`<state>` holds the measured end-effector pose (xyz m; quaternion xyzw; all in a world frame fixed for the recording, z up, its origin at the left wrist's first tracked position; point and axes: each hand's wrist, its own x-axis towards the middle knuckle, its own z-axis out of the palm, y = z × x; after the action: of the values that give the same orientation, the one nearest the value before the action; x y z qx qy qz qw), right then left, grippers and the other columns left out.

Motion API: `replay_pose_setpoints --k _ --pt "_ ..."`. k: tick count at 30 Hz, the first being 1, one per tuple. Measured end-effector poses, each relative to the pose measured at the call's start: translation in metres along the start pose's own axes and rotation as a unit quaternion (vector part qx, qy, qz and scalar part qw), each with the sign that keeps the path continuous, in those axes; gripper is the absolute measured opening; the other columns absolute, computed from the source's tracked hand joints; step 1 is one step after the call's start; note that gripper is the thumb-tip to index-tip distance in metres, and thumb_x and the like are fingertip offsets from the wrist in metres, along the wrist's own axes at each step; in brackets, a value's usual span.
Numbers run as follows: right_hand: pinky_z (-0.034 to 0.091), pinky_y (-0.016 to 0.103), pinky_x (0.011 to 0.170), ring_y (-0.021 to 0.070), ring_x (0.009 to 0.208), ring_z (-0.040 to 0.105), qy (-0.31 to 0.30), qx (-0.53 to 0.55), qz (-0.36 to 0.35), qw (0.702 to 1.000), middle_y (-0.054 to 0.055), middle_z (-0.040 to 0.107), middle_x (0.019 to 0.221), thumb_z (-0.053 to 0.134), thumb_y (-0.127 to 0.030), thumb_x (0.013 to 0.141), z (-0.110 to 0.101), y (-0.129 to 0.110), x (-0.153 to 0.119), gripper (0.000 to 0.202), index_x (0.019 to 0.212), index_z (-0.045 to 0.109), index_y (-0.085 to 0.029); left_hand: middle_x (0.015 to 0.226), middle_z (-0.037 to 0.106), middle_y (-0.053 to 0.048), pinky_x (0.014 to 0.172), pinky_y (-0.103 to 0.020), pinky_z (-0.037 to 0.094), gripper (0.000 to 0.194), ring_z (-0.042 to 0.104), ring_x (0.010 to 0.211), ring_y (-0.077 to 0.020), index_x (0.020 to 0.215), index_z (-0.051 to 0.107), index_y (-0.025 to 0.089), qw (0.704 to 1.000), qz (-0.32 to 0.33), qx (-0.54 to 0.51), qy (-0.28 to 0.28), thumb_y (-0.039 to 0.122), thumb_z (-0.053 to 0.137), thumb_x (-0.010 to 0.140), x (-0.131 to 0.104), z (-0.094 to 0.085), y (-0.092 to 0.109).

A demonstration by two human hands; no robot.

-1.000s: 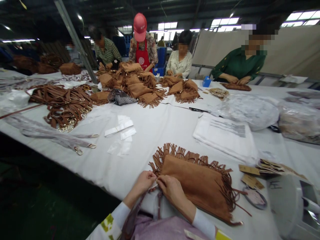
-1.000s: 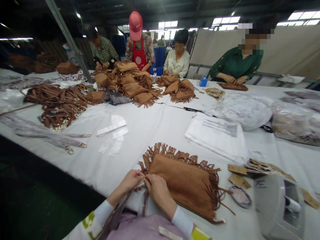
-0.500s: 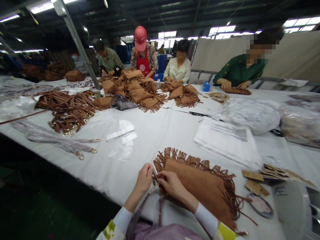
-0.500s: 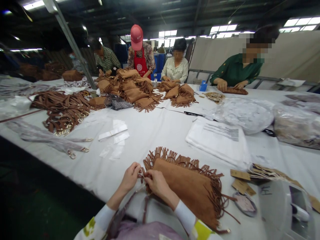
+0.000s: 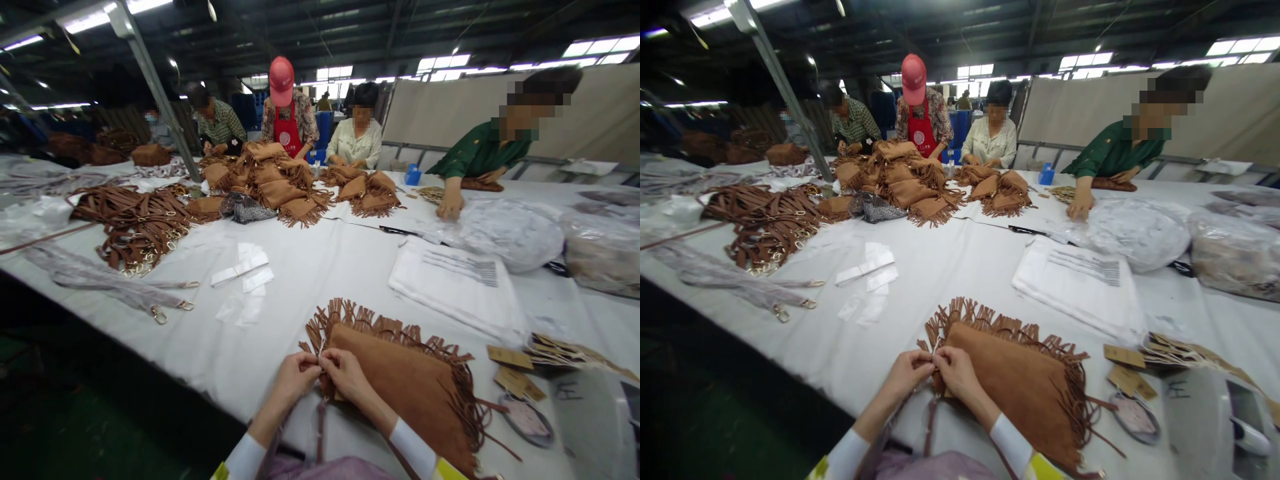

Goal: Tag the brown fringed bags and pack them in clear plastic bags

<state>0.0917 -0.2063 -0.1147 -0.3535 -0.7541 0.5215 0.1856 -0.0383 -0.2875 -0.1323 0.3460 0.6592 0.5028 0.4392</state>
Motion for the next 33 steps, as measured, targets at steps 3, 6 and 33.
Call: replay_pose_setpoints --k 3,6,33 --pt "0.041 0.023 0.057 0.0148 0.061 0.055 0.008 0.003 0.001 1.0 0.002 0.062 0.064 0.048 -0.035 0.081 -0.001 0.002 -0.001 0.028 0.068 0.064 -0.016 0.068 0.069 -0.003 0.066 -0.026 0.044 0.017 0.06 0.066 -0.0157 0.069 0.069 0.016 0.999 0.019 0.034 0.014 0.032 0.062 0.07 -0.001 0.002 -0.001" --pt "0.042 0.024 0.059 0.0158 0.063 0.056 0.018 -0.001 0.005 1.0 0.003 0.064 0.066 0.05 -0.035 0.081 -0.002 0.004 -0.001 0.027 0.07 0.065 -0.015 0.063 0.065 -0.001 0.062 -0.025 0.041 0.017 0.058 0.062 -0.0144 0.066 0.065 0.017 0.998 0.026 0.052 0.029 0.031 0.059 0.073 0.003 0.002 -0.002" --pt "0.044 0.028 0.069 0.0188 0.074 0.061 0.041 -0.078 0.0 0.996 0.005 0.068 0.078 0.049 -0.031 0.086 0.003 -0.001 -0.007 0.021 0.08 0.065 -0.017 0.057 0.052 0.004 0.055 -0.023 0.038 0.023 0.046 0.053 -0.0089 0.063 0.053 0.018 0.981 -0.045 -0.168 0.082 0.039 0.06 0.07 -0.004 0.012 0.001"
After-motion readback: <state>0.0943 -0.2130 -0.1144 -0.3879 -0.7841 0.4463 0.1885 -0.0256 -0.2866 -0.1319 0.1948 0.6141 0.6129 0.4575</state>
